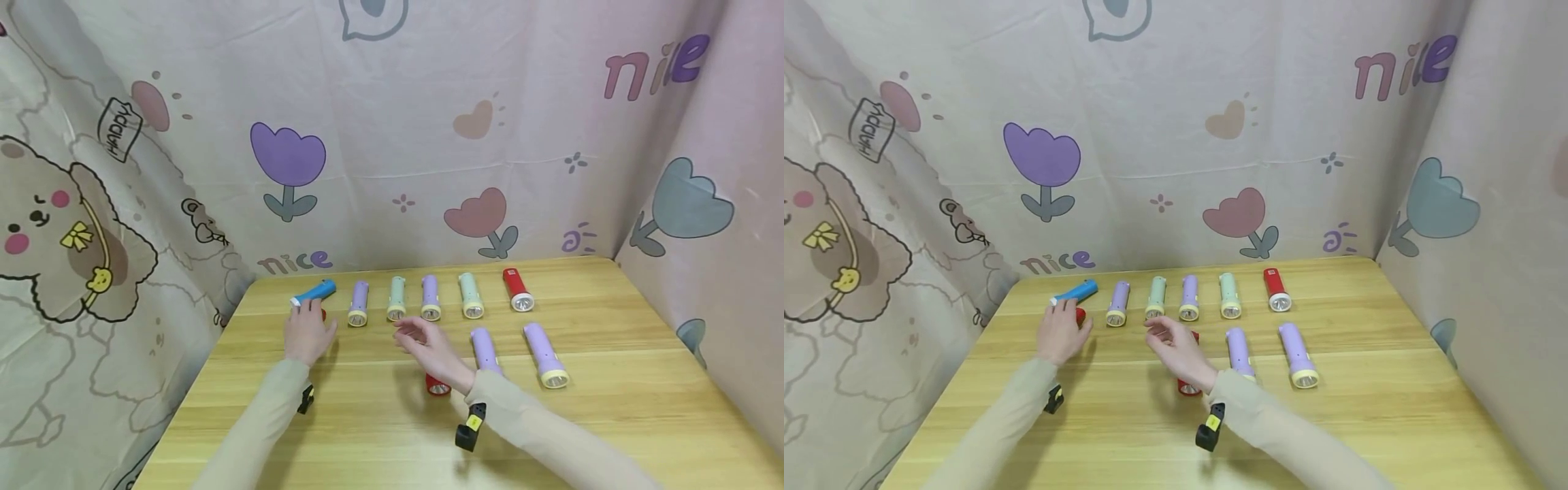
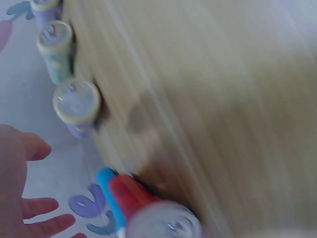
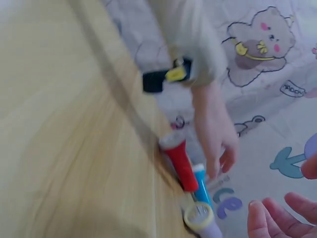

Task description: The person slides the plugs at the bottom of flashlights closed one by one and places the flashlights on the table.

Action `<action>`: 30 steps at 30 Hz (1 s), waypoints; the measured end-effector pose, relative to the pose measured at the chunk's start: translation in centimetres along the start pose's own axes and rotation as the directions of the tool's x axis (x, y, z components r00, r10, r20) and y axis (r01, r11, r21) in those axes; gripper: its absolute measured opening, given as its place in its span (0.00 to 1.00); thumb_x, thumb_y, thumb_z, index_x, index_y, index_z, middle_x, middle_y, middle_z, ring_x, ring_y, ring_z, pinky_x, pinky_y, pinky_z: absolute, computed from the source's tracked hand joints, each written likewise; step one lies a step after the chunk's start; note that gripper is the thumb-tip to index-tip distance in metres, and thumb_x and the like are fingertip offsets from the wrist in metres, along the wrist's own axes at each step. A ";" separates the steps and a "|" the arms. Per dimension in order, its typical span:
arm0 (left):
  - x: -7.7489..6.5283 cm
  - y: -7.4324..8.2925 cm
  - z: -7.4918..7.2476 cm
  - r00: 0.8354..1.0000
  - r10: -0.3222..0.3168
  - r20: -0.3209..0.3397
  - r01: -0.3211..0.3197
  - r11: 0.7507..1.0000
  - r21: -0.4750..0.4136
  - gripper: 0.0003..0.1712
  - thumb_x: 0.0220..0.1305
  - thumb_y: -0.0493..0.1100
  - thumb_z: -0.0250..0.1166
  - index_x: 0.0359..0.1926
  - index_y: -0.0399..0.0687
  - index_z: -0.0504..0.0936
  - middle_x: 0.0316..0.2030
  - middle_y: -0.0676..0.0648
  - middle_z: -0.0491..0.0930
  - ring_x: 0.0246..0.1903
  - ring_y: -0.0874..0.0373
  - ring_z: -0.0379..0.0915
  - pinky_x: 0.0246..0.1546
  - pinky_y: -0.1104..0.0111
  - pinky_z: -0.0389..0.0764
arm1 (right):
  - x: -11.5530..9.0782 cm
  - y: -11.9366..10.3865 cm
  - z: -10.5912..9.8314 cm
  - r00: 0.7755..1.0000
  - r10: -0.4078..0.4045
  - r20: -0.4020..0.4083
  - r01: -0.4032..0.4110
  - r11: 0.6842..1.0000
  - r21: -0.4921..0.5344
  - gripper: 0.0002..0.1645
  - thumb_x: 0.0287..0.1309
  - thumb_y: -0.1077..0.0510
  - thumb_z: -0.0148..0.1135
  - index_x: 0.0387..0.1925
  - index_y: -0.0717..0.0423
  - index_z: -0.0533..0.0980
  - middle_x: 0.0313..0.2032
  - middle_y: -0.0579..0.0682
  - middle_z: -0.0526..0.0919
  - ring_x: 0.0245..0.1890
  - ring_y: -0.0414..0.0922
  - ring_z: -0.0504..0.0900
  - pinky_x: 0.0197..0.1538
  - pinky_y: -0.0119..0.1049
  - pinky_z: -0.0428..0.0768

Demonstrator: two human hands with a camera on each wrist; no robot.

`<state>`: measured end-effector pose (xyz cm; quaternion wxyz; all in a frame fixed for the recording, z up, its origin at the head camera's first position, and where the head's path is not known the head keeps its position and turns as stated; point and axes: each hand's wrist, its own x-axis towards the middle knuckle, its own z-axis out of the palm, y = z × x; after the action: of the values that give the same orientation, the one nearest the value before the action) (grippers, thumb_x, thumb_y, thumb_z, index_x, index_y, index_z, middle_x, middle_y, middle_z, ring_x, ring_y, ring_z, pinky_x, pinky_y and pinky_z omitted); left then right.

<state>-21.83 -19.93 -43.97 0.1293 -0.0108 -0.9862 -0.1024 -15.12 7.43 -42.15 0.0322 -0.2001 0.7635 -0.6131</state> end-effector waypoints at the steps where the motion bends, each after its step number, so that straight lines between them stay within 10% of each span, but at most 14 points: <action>1: 0.0 -0.4 0.0 1.000 -0.013 0.004 0.013 1.000 0.015 0.34 0.67 0.55 0.62 0.62 0.33 0.69 0.57 0.30 0.74 0.54 0.32 0.72 0.53 0.40 0.78 | 0.2 -0.1 0.3 1.000 0.012 0.007 -0.013 0.999 0.045 0.21 0.72 0.61 0.53 0.60 0.70 0.72 0.51 0.69 0.81 0.52 0.63 0.83 0.54 0.39 0.87; 15: 0.3 -3.4 0.9 0.971 -0.179 0.158 0.165 0.982 0.096 0.45 0.69 0.60 0.59 0.66 0.23 0.62 0.55 0.24 0.74 0.50 0.30 0.75 0.48 0.38 0.81 | 2.3 0.1 4.4 0.954 0.293 0.068 -0.292 0.847 0.445 0.22 0.69 0.62 0.51 0.60 0.71 0.71 0.44 0.58 0.85 0.38 0.39 0.84 0.51 0.34 0.86; 30: 1.7 -4.3 0.5 0.926 -0.215 0.311 0.206 0.977 0.062 0.42 0.69 0.62 0.57 0.59 0.22 0.70 0.48 0.27 0.79 0.41 0.39 0.80 0.37 0.49 0.85 | 2.7 0.1 5.8 0.929 0.358 0.092 -0.352 0.778 0.521 0.20 0.66 0.64 0.51 0.57 0.68 0.73 0.40 0.55 0.83 0.35 0.40 0.82 0.44 0.27 0.84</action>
<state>-23.76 -24.04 -44.90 -0.0417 0.0807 -0.9910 -0.0986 -15.93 1.20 -43.18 0.1963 -0.0325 0.5891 -0.7832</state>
